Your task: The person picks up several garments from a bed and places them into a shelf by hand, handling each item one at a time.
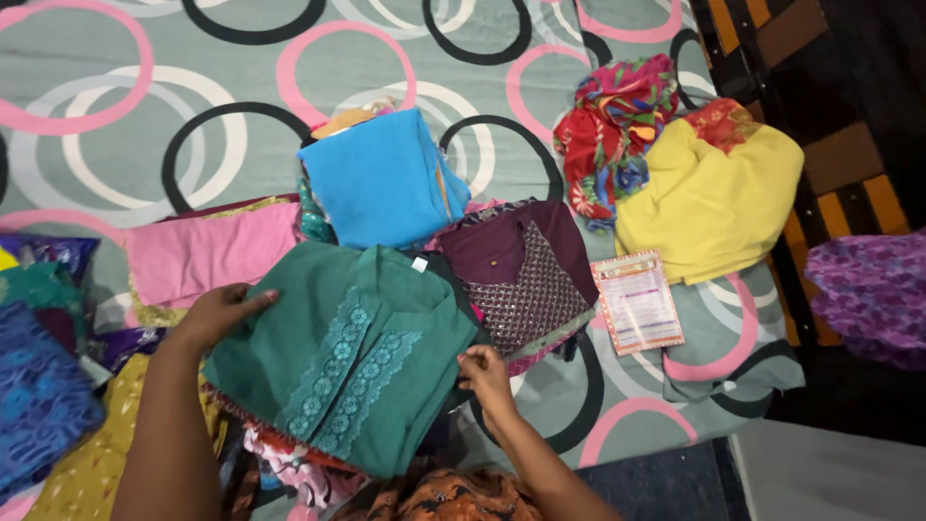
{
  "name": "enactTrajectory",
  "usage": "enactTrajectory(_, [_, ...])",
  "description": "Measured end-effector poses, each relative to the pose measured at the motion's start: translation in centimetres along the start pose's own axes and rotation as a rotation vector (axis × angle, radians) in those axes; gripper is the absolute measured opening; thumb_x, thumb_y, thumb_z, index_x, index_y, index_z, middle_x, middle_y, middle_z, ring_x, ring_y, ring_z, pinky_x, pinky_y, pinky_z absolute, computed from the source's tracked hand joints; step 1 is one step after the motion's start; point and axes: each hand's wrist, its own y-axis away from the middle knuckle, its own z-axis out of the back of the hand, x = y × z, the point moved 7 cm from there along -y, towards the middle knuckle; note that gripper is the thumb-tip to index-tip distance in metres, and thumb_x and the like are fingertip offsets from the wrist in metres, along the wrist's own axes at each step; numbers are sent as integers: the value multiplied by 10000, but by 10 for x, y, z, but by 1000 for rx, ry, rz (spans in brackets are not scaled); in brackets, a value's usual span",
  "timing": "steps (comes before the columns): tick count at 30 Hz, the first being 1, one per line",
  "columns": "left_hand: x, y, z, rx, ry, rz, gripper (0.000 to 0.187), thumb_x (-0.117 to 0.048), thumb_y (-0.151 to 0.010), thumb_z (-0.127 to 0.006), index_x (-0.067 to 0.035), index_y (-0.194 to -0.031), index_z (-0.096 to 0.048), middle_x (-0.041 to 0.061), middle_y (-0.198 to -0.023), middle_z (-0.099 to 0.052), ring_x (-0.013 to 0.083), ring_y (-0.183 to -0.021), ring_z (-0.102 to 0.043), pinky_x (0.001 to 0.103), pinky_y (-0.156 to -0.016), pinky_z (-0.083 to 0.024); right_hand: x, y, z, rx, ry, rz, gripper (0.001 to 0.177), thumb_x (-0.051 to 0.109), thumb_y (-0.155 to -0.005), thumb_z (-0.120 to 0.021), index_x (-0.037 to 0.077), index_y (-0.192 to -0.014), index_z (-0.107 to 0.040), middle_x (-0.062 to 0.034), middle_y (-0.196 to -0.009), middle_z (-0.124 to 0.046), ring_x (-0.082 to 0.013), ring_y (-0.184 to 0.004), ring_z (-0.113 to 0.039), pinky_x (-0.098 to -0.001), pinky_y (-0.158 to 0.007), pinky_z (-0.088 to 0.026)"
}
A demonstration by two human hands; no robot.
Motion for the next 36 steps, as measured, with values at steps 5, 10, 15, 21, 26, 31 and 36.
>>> enactTrajectory(5, [-30, 18, 13, -239, -214, -255, 537, -494, -933, -675, -59, -1247, -706, 191, -1057, -754, 331, -967, -723, 421, -848, -534, 2, -3, 0, -35, -4, -54, 309, 113, -888, -738, 71, -1123, -541, -44, -835, -658, -137, -698, -643, -276, -565, -526])
enactTrajectory(10, [-35, 33, 9, -269, -412, -102, 470, -473, -940, -637, -145, -1265, -729, 202, -1074, -754, 380, -994, -725, 466, -872, -552, 3, 4, -4, -12, 56, 32, 340, 104, -850, -754, 74, -1105, -533, -44, -836, -664, -124, -700, -650, -262, -555, -512])
enactTrajectory(15, [-94, 96, 1, -829, -572, -381, 430, -357, -925, -694, -41, -1214, -663, 253, -1033, -693, 430, -856, -676, 538, -706, -519, 13, 8, 1, -104, 211, 168, 315, 130, -848, -786, 69, -1077, -578, -1, -842, -615, -91, -697, -591, -248, -525, -468])
enactTrajectory(21, [-172, 199, -157, -419, -448, -548, 464, -441, -783, -754, -70, -1030, -627, 173, -966, -664, 384, -814, -679, 501, -699, -538, 20, -25, 10, -25, 266, 127, 250, 146, -859, -777, 67, -1054, -641, 8, -786, -637, -83, -631, -566, -232, -488, -421])
enactTrajectory(26, [-154, 220, -230, -148, -705, -461, 457, -304, -866, -696, -84, -1228, -526, 128, -1068, -572, 299, -827, -702, 447, -701, -574, 35, -58, 17, 47, 262, 174, 80, 134, -895, -702, 65, -934, -711, 27, -754, -689, -51, -640, -636, -216, -486, -466])
enactTrajectory(31, [-116, 221, -229, -257, -780, -471, 539, -129, -740, -694, -54, -1249, -534, 120, -1037, -580, 275, -784, -696, 408, -655, -579, 31, -76, 16, 93, 228, 207, 80, 89, -893, -636, 67, -961, -674, 13, -736, -660, -73, -575, -597, -231, -451, -442])
enactTrajectory(36, [-113, 230, -225, -339, -785, -381, 391, -88, -767, -660, -70, -1142, -552, 106, -1027, -581, 277, -837, -695, 384, -680, -581, 9, -82, 19, 178, 168, 29, 129, 144, -930, -609, 71, -980, -703, -23, -696, -616, -91, -521, -528, -243, -423, -398])
